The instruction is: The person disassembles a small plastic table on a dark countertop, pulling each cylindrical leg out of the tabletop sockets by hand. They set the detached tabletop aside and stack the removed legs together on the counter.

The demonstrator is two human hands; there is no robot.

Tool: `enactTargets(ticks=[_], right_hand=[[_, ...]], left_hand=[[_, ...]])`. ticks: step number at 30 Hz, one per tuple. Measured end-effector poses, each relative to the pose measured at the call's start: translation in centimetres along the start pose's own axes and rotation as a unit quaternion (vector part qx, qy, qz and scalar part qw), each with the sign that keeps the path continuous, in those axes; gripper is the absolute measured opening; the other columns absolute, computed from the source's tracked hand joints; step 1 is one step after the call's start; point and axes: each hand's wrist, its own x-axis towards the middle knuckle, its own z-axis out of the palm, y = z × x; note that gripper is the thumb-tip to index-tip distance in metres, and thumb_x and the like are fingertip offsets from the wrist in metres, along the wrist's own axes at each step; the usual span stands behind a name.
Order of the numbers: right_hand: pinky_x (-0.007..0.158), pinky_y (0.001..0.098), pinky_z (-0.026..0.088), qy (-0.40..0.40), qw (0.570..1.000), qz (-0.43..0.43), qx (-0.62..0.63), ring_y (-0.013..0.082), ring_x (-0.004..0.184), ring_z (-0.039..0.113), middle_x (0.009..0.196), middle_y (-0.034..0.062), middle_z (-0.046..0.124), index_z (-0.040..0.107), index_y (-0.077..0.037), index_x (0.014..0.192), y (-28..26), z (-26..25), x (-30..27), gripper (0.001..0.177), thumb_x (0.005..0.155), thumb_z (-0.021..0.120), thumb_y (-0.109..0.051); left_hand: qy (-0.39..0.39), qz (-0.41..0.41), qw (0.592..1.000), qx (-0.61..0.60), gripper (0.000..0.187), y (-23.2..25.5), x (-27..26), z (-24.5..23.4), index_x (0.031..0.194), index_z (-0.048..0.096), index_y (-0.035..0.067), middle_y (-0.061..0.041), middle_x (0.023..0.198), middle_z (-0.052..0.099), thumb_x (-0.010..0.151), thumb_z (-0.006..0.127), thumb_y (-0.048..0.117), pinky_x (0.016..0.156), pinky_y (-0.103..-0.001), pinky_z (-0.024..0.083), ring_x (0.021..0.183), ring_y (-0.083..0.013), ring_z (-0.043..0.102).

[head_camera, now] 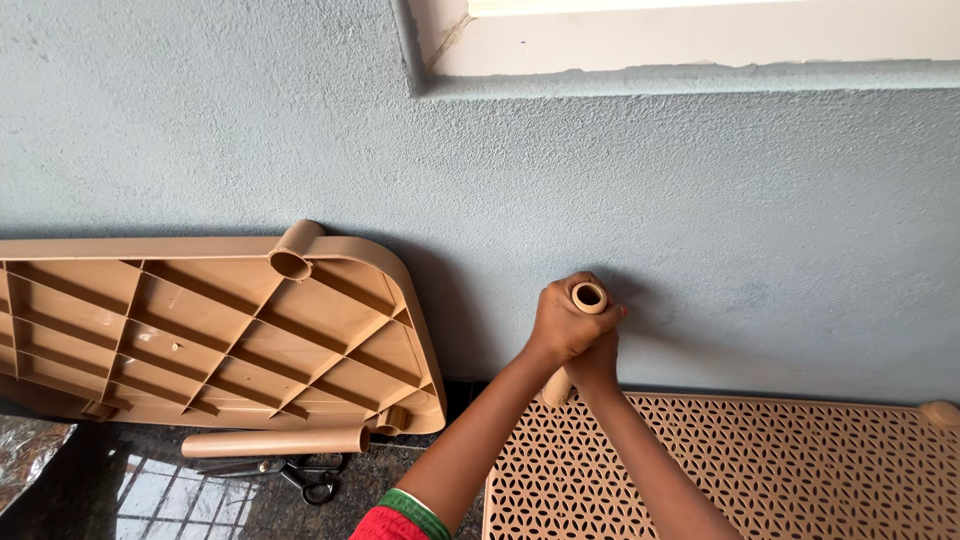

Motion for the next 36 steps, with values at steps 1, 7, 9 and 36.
enactTargets(ticks=[1,7,9,36], right_hand=[[0.090,0.0376,0.053,-0.048,0.999,0.001,0.004,0.0233,0.106,0.066,0.114,0.0098,0.066,0.056,-0.005,0.117,0.2,-0.3,0.3,0.040,0.083,0.077,-0.013],[0.072,0.0394,0.060,-0.288,0.941,0.126,0.126,0.0246,0.084,0.069,0.092,0.0094,0.070,0.061,-0.003,0.100,0.4,-1.9,2.1,0.031,0.077,0.081,-0.009],[0.069,0.0363,0.062,-0.244,0.952,0.065,0.174,0.0218,0.082,0.070,0.091,0.0057,0.071,0.062,-0.005,0.102,0.1,-1.4,1.7,0.026,0.082,0.076,-0.011],[0.070,0.0366,0.061,-0.357,0.895,0.106,0.246,0.0159,0.084,0.066,0.092,0.0025,0.066,0.063,-0.009,0.103,3.3,-2.9,1.4,0.047,0.063,0.088,-0.008]], left_hand=[[0.030,0.002,0.999,0.011,0.020,0.3,-0.3,0.2,0.078,0.068,0.006,-0.005,0.075,0.073,0.074,0.085,0.017,0.065,-0.031,0.058,0.068,-0.0119,0.067],[0.172,-0.103,0.980,0.017,0.026,2.4,-1.7,1.5,0.081,0.067,0.005,-0.008,0.076,0.075,0.074,0.086,0.021,0.063,-0.031,0.058,0.067,-0.0138,0.070],[0.142,-0.092,0.986,0.006,0.029,2.4,-1.7,1.0,0.084,0.067,0.005,-0.007,0.078,0.075,0.072,0.088,0.021,0.065,-0.031,0.059,0.069,-0.0139,0.070],[0.242,-0.158,0.957,-0.019,0.029,3.7,-2.7,3.4,0.081,0.066,0.007,-0.006,0.076,0.074,0.069,0.091,0.015,0.066,-0.031,0.057,0.068,-0.0155,0.068]])
